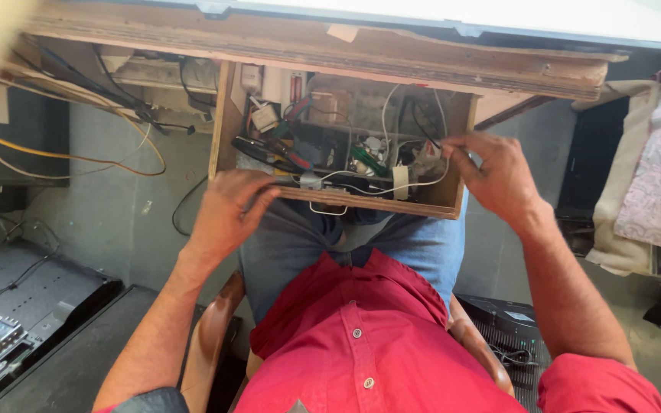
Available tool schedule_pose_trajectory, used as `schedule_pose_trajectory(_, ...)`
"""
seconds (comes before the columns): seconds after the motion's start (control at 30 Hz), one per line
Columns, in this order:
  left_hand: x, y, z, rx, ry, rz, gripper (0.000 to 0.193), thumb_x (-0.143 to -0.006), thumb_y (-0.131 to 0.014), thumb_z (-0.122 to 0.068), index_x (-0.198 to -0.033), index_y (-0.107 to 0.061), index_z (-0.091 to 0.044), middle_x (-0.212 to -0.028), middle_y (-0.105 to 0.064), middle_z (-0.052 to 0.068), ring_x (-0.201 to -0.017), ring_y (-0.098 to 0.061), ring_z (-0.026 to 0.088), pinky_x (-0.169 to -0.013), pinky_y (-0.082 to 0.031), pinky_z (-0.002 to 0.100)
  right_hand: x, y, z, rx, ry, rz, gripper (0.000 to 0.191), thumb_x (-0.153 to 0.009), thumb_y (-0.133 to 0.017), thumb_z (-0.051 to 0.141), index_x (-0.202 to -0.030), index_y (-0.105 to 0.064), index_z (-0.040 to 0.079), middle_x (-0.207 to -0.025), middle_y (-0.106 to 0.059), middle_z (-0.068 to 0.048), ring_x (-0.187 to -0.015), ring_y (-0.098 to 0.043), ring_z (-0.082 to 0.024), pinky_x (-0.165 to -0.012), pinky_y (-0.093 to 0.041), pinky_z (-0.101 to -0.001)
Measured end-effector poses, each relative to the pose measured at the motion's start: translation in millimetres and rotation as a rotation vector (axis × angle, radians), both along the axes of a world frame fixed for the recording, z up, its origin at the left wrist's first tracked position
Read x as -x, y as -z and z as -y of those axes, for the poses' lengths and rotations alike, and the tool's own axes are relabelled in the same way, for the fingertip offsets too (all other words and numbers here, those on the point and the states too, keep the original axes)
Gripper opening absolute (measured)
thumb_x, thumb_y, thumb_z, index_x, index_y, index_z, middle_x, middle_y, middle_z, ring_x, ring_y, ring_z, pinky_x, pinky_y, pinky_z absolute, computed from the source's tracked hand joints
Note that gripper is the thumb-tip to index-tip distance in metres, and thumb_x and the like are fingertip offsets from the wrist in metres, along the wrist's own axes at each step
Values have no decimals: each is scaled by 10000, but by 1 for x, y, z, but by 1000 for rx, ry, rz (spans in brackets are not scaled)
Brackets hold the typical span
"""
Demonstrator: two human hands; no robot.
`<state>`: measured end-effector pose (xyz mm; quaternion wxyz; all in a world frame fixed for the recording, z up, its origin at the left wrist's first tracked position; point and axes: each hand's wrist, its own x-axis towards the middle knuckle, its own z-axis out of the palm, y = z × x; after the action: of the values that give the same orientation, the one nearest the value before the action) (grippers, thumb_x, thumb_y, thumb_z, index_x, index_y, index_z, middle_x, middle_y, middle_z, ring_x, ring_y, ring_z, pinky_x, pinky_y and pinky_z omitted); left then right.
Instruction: The person works on a disassembled TV backlight panel on a repair bench. They use pliers to detach and remove an LED light strip from the panel, then position and align LED strips inside the panel housing, adjusting them by hand and pressing them into place.
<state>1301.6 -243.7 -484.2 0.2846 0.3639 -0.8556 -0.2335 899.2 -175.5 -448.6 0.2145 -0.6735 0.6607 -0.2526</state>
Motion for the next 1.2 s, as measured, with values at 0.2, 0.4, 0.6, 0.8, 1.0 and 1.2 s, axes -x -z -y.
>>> schedule_pose_trajectory(0.2, -17, -12, -6, -81, -180, 6, 174, -920, -800, -144, -915, -677, -21, -848, -655, 109, -770, -624, 315, -684, -484, 417, -8, 8, 24, -74, -6, 96, 163, -964, -702, 123, -1107, -752, 63, -955, -764, -118, -776, -749, -245, -696, -574, -367)
schedule_pose_trajectory(0.4, -12, 5, -26, -210, -165, -27, 195, -885, -812, -168, -870, -680, -26, -779, -652, 97, -668, -632, 279, -601, -486, 391, -32, 59, 61, -85, -310, -110, 174, -921, -678, 164, -1028, -763, 57, -917, -749, -186, -851, -706, -413, -753, -551, -515)
schedule_pose_trajectory(0.6, 6, 29, -45, -192, -68, -16, 201, -884, -804, -219, -860, -698, -50, -781, -677, 94, -720, -656, 322, -655, -512, 430, -66, 103, 94, -372, -390, -517, 264, -916, -689, 347, -931, -744, 89, -889, -726, -214, -891, -701, -426, -805, -556, -536)
schedule_pose_trajectory(0.8, 26, 58, -44, -113, -160, 11, 214, -898, -776, -283, -902, -728, -74, -865, -730, 99, -842, -694, 336, -762, -527, 457, -75, 103, 100, -233, -339, -438, 212, -956, -644, 276, -927, -750, 95, -898, -721, -205, -871, -685, -443, -787, -539, -556)
schedule_pose_trajectory(1.0, 38, 79, -34, -50, -259, 40, 197, -907, -754, -322, -970, -802, -142, -892, -766, 72, -874, -708, 298, -824, -538, 464, -51, 58, 70, 4, -214, -159, 183, -946, -659, 223, -993, -740, 65, -893, -721, -196, -834, -679, -439, -724, -529, -526)
schedule_pose_trajectory(1.2, 50, 78, -13, -36, -305, -15, 198, -886, -757, -344, -969, -804, -171, -895, -769, 62, -870, -713, 299, -825, -537, 459, -39, 25, 38, -23, 84, 67, 229, -931, -719, 222, -1040, -743, 22, -815, -734, -187, -654, -713, -278, -604, -537, -383)
